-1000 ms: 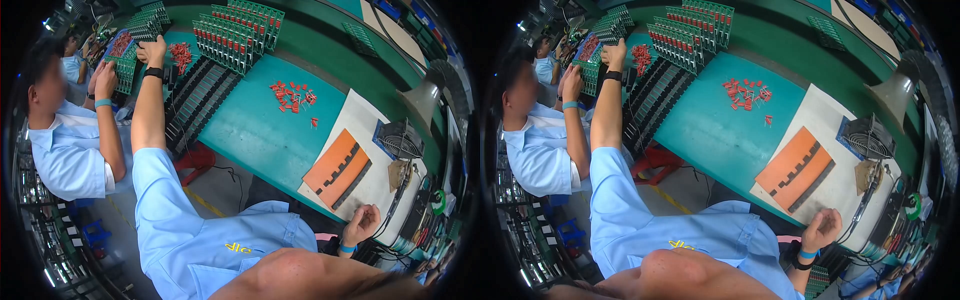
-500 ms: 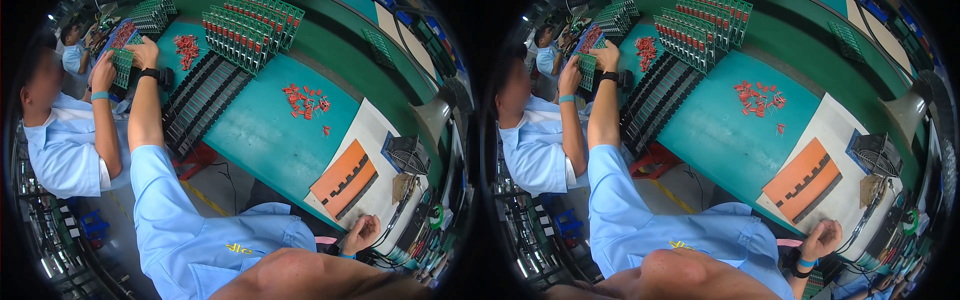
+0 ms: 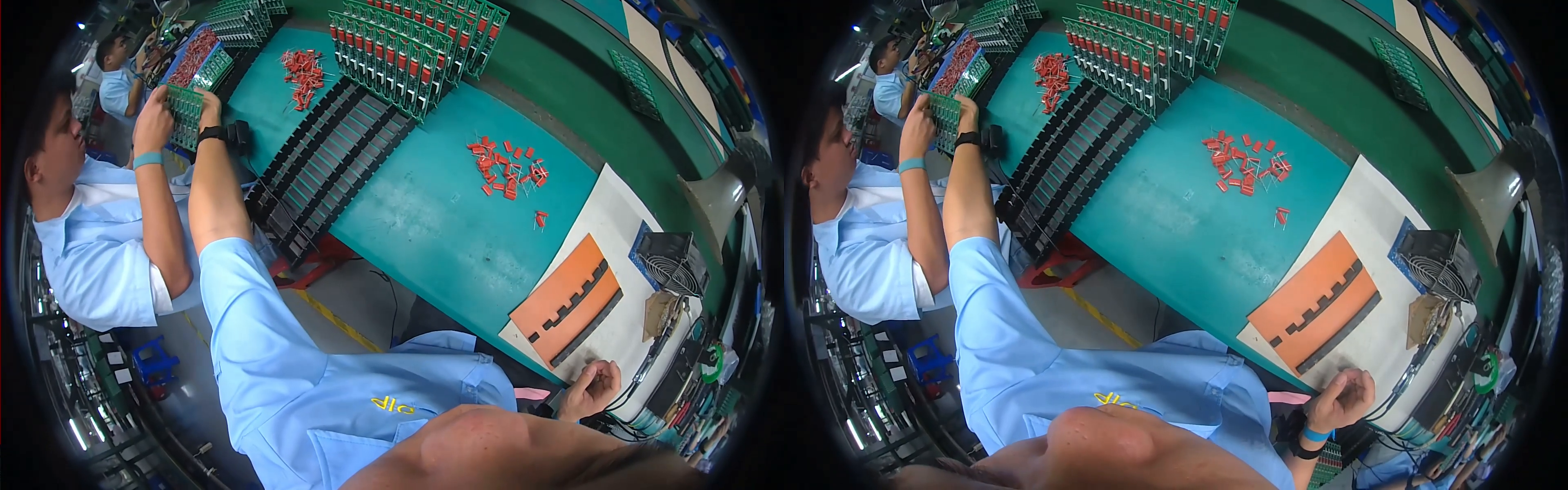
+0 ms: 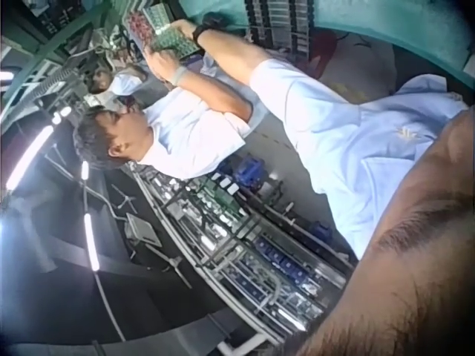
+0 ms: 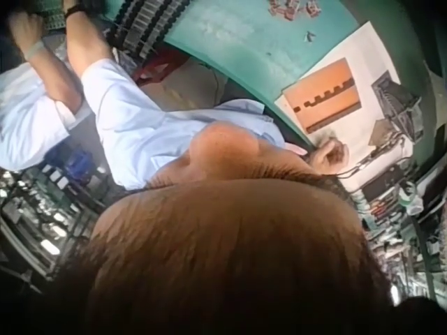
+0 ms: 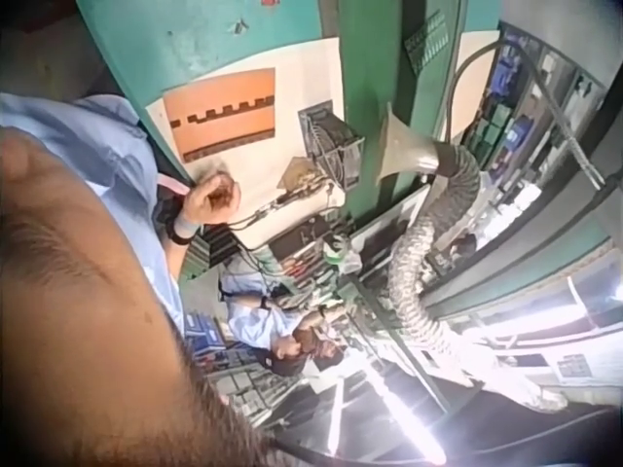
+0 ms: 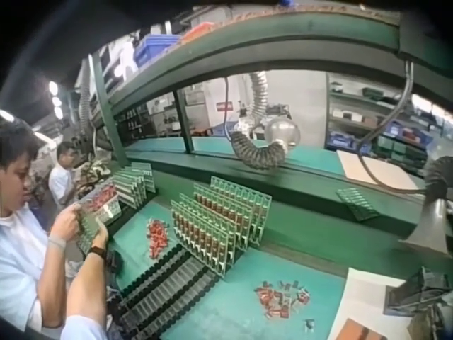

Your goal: The person picks up a stack of circuit boards, places them onto a board holder, and covers them with a metal plate. They then flip the assembly over and use a soldering iron to solder components onto the circuit boards.

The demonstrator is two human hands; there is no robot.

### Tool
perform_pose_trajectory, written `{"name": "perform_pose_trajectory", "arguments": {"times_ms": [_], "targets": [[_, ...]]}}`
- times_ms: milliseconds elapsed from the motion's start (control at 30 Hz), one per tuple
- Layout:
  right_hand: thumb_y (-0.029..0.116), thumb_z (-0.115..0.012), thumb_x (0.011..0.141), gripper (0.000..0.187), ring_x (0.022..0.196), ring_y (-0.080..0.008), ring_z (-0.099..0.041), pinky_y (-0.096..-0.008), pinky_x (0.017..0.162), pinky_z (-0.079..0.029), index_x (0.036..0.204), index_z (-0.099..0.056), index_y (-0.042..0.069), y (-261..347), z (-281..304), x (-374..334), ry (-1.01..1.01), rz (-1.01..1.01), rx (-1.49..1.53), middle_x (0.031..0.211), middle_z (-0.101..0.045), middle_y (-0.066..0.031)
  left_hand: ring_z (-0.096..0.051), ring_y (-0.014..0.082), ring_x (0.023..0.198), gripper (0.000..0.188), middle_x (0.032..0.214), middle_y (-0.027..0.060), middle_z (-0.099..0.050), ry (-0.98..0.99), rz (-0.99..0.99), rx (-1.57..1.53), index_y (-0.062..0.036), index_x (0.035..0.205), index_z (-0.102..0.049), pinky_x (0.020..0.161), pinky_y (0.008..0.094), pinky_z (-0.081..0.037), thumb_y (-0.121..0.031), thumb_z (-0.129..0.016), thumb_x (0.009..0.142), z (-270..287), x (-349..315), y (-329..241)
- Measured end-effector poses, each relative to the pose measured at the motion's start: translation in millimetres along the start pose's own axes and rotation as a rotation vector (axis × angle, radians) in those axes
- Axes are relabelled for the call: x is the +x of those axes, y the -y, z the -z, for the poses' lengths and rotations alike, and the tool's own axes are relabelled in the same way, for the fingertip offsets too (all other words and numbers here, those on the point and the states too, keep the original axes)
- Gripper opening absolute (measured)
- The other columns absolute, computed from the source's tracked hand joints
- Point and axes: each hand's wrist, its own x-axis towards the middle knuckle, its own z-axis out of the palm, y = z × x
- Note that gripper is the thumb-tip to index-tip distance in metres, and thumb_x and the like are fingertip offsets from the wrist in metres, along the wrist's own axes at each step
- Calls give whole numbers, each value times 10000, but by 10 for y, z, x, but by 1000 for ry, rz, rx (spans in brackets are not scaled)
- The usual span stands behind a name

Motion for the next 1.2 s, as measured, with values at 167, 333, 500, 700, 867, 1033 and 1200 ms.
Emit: {"name": "perform_pose_trajectory", "arguments": {"times_ms": [167, 333, 500, 700, 867, 1033, 1200], "targets": [[-47, -610, 1003, 411, 893, -144, -570, -252, 777, -469, 1396, -492, -17, -31, 23, -17, 9, 11, -19, 1012, -625, -102, -589, 414, 1252, 519, 1316, 226, -625, 91, 81, -86, 43, 1325, -555, 1071, 536, -470, -368, -583, 1010, 179, 110, 218], [-50, -611, 1000, 416, 898, -149, -573, -257, 786, -474, 1397, -491, -15, -10, 47, 7, 26, 20, -21, 1018, -624, -103, -608, 395, 1225, 473, 1277, 207, -647, 193, 140, -182, 33, 1281, -593, 1057, 522, -487, -360, -577, 1017, 238, 415, 343], [-57, -609, 992, 417, 890, -150, -570, -260, 791, -475, 1391, -492, -15, -22, 50, -10, 24, 32, -25, 1021, -622, -103, -627, 376, 1199, 434, 1237, 188, -669, 291, 205, -288, 23, 1236, -630, 1043, 509, -504, -351, -572, 1024, 166, 604, 437], [-60, -605, 985, 415, 879, -149, -564, -263, 793, -471, 1382, -495, -12, -25, 72, -19, 23, 35, -29, 1019, -624, -105, -652, 340, 1118, 342, 1155, 151, -683, 387, 298, -528, 5, 1168, -655, 987, 475, -540, -298, -572, 1031, 178, 1009, 554], [-55, -617, 977, 417, 874, -151, -563, -271, 799, -466, 1374, -499, -8, 24, 72, -9, 30, 50, -52, 1005, -628, -105, -674, 298, 955, 190, 1028, 103, -672, 415, 444, -938, -7, 1105, -637, 879, 429, -585, -174, -596, 1023, -22, 1064, 545], [-47, -634, 971, 413, 874, -155, -569, -278, 805, -464, 1362, -508, -9, 95, -32, 46, 42, 54, -114, 996, -629, -100, -682, 300, 847, 160, 968, 88, -666, 299, 583, -1189, 8, 1108, -617, 832, 432, -590, -100, -633, 991, -312, 847, 667], [-39, -653, 964, 414, 873, -156, -574, -281, 807, -467, 1353, -514, -11, -25, 28, 0, 22, 64, -67, 997, -632, -99, -678, 258, 1015, 188, 1103, 101, -698, 499, 426, -1177, -80, 1099, -654, 829, 470, -614, -73, -514, 974, -63, 1344, 585]]}}
